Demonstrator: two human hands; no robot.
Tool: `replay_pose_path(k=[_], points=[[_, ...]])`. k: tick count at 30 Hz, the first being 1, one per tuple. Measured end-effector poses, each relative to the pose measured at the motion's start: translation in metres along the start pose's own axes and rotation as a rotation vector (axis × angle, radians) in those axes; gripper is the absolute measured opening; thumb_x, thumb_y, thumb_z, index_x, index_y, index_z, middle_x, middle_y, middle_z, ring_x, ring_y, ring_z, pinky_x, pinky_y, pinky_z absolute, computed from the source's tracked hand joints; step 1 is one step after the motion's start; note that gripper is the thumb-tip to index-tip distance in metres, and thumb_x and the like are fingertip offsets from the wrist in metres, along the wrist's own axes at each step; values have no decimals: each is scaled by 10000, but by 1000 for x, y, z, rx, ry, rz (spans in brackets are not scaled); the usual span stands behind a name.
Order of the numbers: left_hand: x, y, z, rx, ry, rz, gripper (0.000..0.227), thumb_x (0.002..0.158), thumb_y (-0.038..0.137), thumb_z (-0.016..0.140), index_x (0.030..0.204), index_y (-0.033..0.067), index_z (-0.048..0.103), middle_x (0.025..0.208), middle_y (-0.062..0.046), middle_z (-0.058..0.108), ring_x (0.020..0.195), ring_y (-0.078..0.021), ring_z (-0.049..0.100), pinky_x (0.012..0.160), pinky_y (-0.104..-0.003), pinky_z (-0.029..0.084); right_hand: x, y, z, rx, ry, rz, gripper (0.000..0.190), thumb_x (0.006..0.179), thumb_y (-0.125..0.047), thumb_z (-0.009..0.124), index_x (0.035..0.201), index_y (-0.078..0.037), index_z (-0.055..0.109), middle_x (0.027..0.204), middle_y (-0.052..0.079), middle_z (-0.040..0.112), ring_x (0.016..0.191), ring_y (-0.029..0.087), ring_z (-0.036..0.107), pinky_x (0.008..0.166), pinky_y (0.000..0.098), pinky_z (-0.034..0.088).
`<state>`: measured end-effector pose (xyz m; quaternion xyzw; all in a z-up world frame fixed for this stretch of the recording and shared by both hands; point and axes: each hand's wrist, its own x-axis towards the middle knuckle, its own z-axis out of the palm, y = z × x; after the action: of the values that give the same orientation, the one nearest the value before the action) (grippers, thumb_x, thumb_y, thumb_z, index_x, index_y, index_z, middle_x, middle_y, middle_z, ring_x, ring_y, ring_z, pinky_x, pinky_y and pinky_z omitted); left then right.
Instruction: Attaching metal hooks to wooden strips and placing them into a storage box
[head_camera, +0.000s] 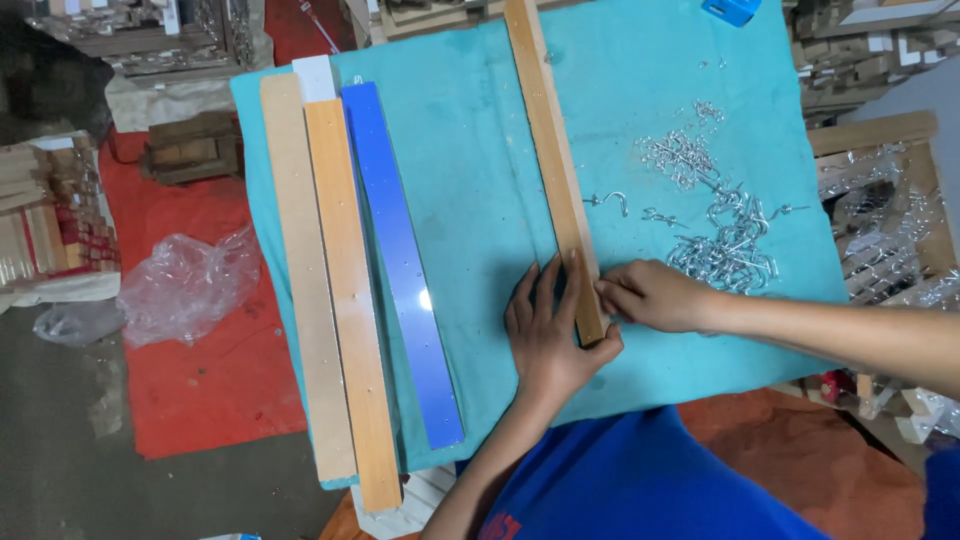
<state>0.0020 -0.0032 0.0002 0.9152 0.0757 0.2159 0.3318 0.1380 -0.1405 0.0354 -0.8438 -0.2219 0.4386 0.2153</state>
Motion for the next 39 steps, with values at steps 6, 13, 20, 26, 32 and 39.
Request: replay_pose_path(k=[6, 13, 20, 26, 32, 39], points=[[1, -1, -3, -20, -19, 19, 891, 778, 453, 695, 1582, 175, 433, 1478, -151, 525, 1393, -417, 459, 1038, -588, 409, -18, 14, 6, -966, 354, -676, 202, 964, -207, 585, 1078, -62, 667, 828, 143, 733, 809, 320, 719, 737, 404, 515], [0, 0, -4, -71, -76, -15, 935, 713, 394, 739, 1576, 181, 451, 1495, -114, 517, 1415, -403, 430, 1069, -618, 369, -6, 9, -8, -1182, 654, -1053, 75, 959, -181, 635, 899, -141, 618, 757, 26, 550, 775, 215, 529, 791, 354, 426], [-2, -6, -1, -74, -235, -98, 1112, 609, 356, 783, 1618, 217, 338, 1548, -86, 455, 1451, -384, 360, 1124, -608, 278, -4, 4, 22, -51, 136, -241, 314, 1011, -312, 501, 1074, -115, 738, 899, 175, 772, 886, 444, 717, 780, 498, 570], [1, -4, 0, -70, -239, -101, 1073, 664, 362, 784, 1625, 212, 330, 1546, -92, 459, 1451, -391, 356, 1127, -600, 264, -1, 27, 29, -957, 754, -780, 92, 895, -153, 597, 951, -101, 648, 739, 81, 640, 693, 268, 623, 734, 391, 437], [-2, -8, 7, -34, -189, -60, 1040, 685, 402, 810, 1610, 216, 371, 1530, -72, 486, 1429, -369, 389, 1131, -583, 285, -12, 1, -7, -1052, 837, -1055, 46, 923, -126, 645, 907, -157, 616, 787, 15, 548, 746, 222, 535, 718, 340, 444], [-4, -5, 1, -70, -212, -100, 1029, 709, 361, 799, 1620, 213, 346, 1540, -73, 479, 1450, -371, 364, 1138, -577, 273, 4, 11, 1, -839, 684, -1144, 136, 999, -140, 569, 876, -135, 625, 690, 14, 596, 716, 209, 586, 703, 325, 475]])
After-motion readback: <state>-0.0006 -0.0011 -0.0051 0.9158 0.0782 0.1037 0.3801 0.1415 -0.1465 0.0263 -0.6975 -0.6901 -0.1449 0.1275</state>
